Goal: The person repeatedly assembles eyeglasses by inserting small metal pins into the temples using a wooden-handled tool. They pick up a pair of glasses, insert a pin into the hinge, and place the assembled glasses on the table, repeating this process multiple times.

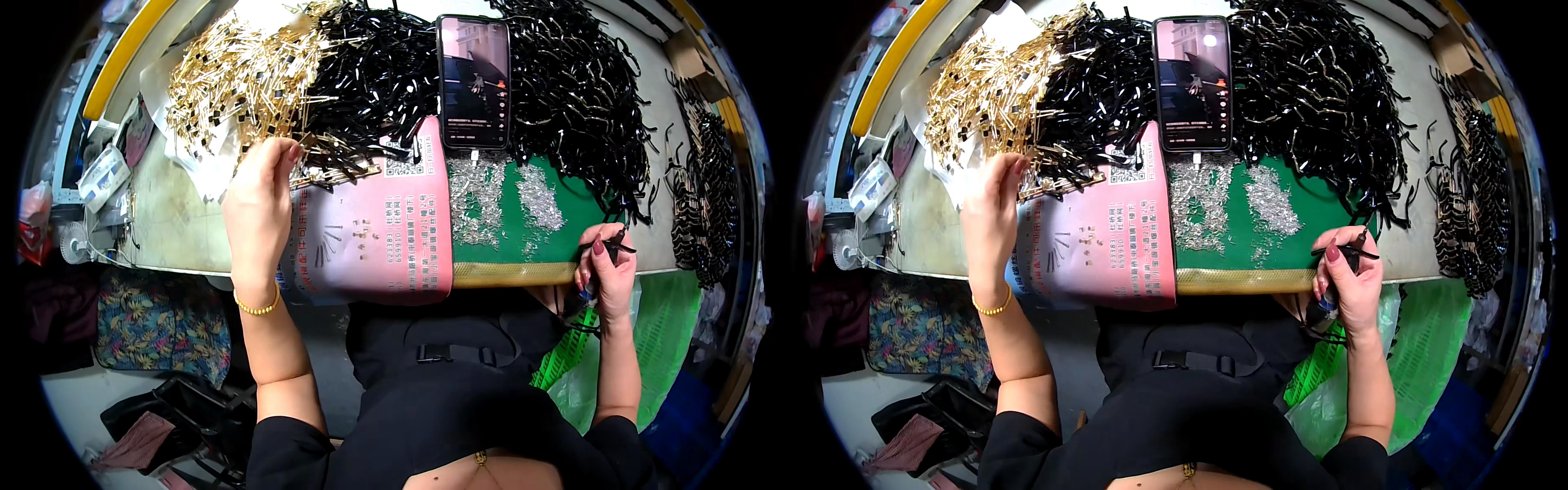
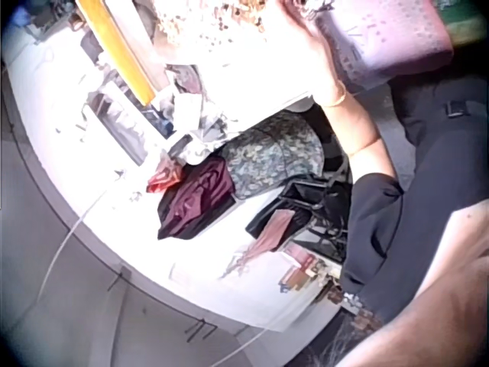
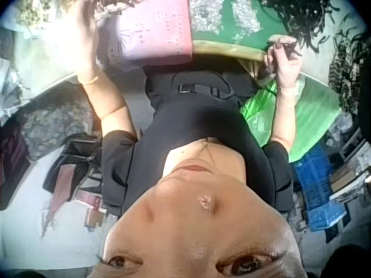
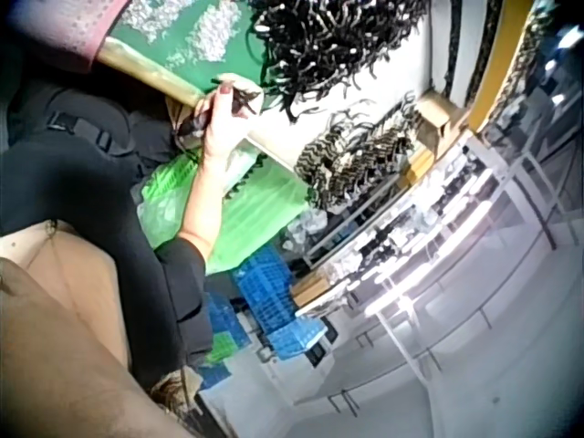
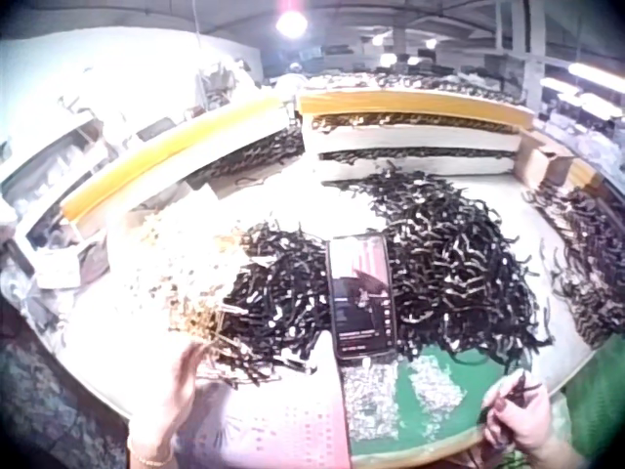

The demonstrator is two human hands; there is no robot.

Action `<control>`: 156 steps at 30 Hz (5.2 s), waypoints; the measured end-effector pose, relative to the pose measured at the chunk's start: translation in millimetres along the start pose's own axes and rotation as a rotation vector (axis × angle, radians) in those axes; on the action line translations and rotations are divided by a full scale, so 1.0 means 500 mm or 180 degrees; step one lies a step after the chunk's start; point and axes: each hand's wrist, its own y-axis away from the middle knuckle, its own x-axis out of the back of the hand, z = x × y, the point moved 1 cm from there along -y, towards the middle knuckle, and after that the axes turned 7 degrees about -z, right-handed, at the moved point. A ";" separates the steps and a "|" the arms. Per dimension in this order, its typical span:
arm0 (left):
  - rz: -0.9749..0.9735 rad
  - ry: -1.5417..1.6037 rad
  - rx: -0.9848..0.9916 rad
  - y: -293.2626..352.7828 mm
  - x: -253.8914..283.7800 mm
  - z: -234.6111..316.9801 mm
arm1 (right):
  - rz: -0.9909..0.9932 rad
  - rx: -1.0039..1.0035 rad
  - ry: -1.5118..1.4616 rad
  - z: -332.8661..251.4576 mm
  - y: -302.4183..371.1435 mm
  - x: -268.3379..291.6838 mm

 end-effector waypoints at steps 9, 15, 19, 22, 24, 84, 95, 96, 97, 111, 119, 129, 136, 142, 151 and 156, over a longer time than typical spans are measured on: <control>-0.1726 0.3640 0.0627 0.157 -0.115 0.218 | -0.0767 -0.0492 -0.0538 -0.034 0.019 -0.151; -0.1921 0.5006 0.0876 0.155 -0.132 0.229 | -0.1397 -0.0803 -0.0121 -0.070 -0.002 -0.192; -0.1616 0.5259 0.0548 0.186 -0.165 0.231 | -0.1309 -0.0803 0.0145 -0.061 0.009 -0.198; -0.2064 0.3936 0.0377 0.201 -0.154 0.235 | -0.0619 -0.0654 0.0131 -0.078 -0.008 -0.188; -0.1792 0.3860 0.0234 0.204 -0.166 0.252 | -0.0551 -0.0781 0.0163 -0.075 -0.017 -0.188; -0.1607 0.3185 0.0585 0.177 -0.220 0.287 | -0.2079 -0.1305 0.2243 -0.109 -0.040 -0.102; -0.1277 0.2753 0.0287 0.183 -0.230 0.292 | -0.1609 -0.2558 0.0510 -0.132 -0.046 -0.137; -0.1254 0.2716 0.0253 0.182 -0.230 0.293 | -0.1653 -0.2493 0.0478 -0.127 -0.041 -0.130; -0.1232 0.2679 0.0219 0.183 -0.230 0.294 | -0.1697 -0.2429 0.0446 -0.125 -0.039 -0.128; -0.0180 0.1404 -0.1266 0.192 -0.257 0.281 | -0.1617 -0.2866 0.0327 -0.151 -0.038 -0.145; -0.0014 0.2826 0.0590 0.189 -0.148 0.166 | -0.2310 0.0182 0.3766 -0.090 -0.133 -0.272; 0.0151 0.0919 0.0319 0.097 -0.063 0.010 | -0.1983 0.1689 0.4924 -0.006 -0.282 -0.424; -0.0150 0.0120 -0.0192 0.041 -0.070 0.021 | -0.2178 0.0389 0.3498 -0.103 -0.206 -0.323; -0.0158 0.0652 -0.0191 0.029 -0.028 -0.001 | -0.1564 -0.1327 0.1730 -0.133 -0.085 -0.192; -0.0630 0.0737 -0.0180 0.087 -0.087 0.077 | -0.1349 -0.1240 0.0764 -0.077 0.006 -0.115; -0.1120 0.1846 0.0011 0.158 -0.119 0.155 | -0.1281 -0.1433 0.1051 -0.092 0.009 -0.114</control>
